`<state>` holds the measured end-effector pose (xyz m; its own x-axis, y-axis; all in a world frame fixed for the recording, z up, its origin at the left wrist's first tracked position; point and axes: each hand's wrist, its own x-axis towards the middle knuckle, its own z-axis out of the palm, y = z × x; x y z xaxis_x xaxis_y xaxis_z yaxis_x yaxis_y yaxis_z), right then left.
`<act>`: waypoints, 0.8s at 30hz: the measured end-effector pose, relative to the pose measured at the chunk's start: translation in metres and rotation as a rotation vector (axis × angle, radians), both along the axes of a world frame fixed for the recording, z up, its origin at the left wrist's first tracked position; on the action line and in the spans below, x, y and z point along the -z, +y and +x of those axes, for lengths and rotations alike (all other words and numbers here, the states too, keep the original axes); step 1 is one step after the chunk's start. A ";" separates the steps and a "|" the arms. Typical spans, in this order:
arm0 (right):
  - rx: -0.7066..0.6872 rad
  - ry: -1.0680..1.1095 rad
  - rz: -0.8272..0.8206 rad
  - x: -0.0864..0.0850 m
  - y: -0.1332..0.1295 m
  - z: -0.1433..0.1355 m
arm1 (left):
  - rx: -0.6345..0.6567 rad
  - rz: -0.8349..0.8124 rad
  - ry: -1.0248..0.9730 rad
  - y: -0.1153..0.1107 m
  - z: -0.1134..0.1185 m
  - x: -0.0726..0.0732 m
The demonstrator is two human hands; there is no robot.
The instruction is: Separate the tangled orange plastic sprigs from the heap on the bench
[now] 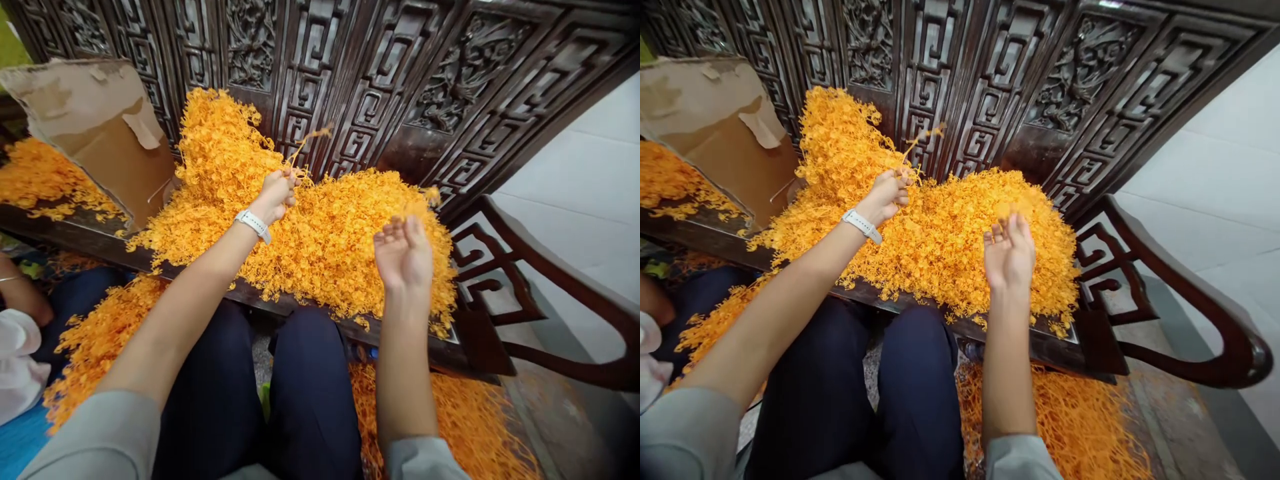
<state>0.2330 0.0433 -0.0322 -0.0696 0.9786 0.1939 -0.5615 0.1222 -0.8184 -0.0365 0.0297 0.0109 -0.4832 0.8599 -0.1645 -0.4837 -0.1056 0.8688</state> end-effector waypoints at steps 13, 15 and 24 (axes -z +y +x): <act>-0.333 -0.602 0.364 0.021 -0.023 -0.075 | 0.127 0.102 -0.123 -0.007 0.027 -0.018; -0.308 -0.620 0.410 0.025 -0.026 -0.082 | 0.112 0.096 -0.098 -0.008 0.032 -0.020; 0.095 -0.575 1.161 0.003 -0.132 -0.055 | -0.221 0.100 -0.149 0.013 0.011 -0.009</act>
